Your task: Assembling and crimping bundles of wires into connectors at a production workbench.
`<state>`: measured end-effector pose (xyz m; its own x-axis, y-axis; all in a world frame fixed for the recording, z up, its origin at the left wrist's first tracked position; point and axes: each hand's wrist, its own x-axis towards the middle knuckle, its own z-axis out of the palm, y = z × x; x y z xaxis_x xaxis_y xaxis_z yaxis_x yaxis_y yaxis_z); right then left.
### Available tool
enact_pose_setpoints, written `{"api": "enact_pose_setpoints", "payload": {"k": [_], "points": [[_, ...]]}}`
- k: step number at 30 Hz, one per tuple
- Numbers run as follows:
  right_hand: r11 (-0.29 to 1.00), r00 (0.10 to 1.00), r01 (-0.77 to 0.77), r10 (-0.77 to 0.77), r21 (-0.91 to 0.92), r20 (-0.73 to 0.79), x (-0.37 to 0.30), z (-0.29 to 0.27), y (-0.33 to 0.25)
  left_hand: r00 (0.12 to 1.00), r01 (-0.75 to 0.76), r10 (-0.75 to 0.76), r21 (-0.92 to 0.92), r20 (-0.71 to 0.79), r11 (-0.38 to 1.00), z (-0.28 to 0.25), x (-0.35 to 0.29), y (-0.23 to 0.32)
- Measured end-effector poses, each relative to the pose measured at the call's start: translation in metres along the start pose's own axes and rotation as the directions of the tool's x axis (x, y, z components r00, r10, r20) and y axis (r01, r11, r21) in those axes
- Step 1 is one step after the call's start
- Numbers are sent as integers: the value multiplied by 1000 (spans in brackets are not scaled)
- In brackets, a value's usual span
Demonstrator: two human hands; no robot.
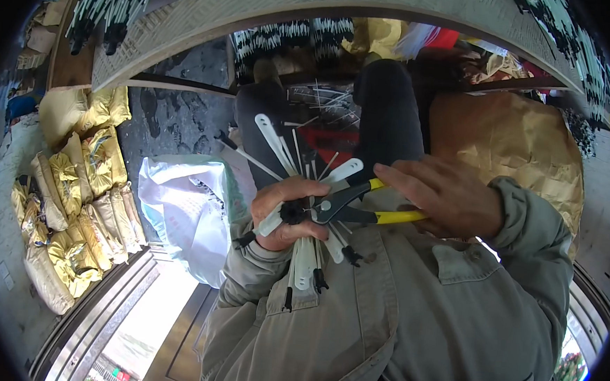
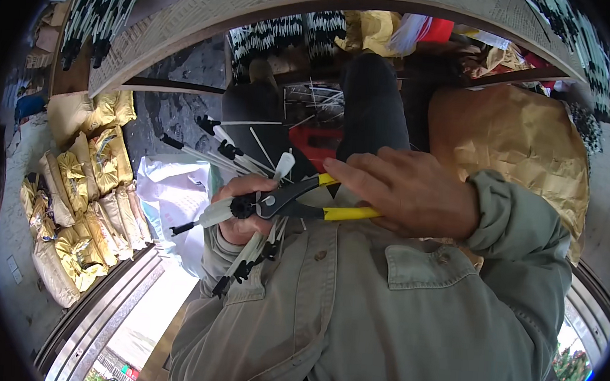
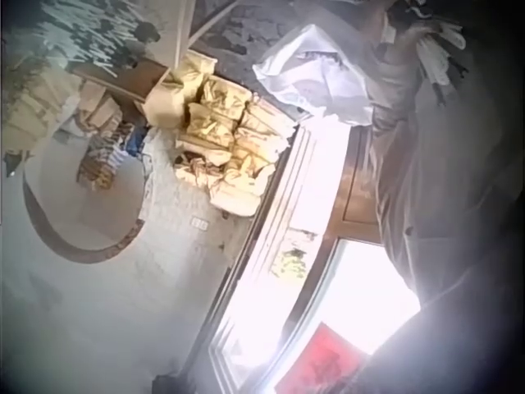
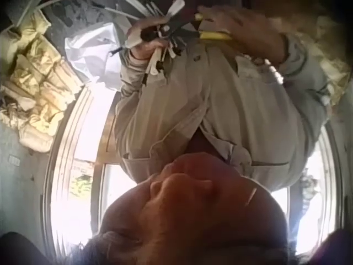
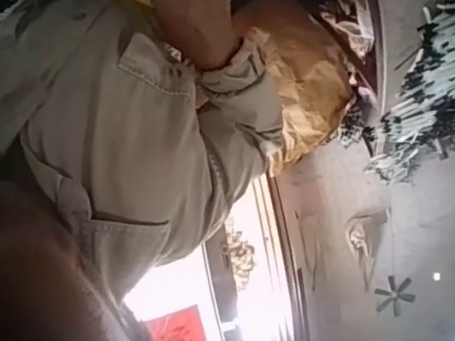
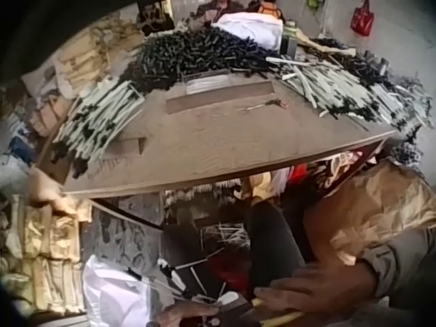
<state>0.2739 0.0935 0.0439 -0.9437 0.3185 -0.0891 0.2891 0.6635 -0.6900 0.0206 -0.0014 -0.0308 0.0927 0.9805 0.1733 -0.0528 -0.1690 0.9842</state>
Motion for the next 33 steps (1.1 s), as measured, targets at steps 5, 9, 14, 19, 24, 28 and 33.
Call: {"api": "enact_pose_setpoints", "payload": {"k": [5,9,14,19,24,28,33], "points": [[353,754,-562,-153,748,639,-1,25,45,942,-75,74,-9,326,997,-8,13,6],[-60,853,-517,-110,854,509,4,17,36,979,12,0,-58,205,998,-7,9,6],[995,988,77,-85,-65,-127,7,32,18,998,-69,69,5,-4,998,8,1,0],[964,946,-41,-47,-262,-321,14,39,13,994,-2,10,70,-110,998,16,-1,1],[991,950,5,-45,-131,-308,24,55,30,972,-23,55,138,-228,990,20,-3,-4],[997,944,49,-63,-53,-323,31,78,42,963,51,-20,108,-270,993,21,-3,1],[997,987,17,-28,-71,-157,28,47,32,970,-26,62,154,-235,988,12,-1,0]]}}
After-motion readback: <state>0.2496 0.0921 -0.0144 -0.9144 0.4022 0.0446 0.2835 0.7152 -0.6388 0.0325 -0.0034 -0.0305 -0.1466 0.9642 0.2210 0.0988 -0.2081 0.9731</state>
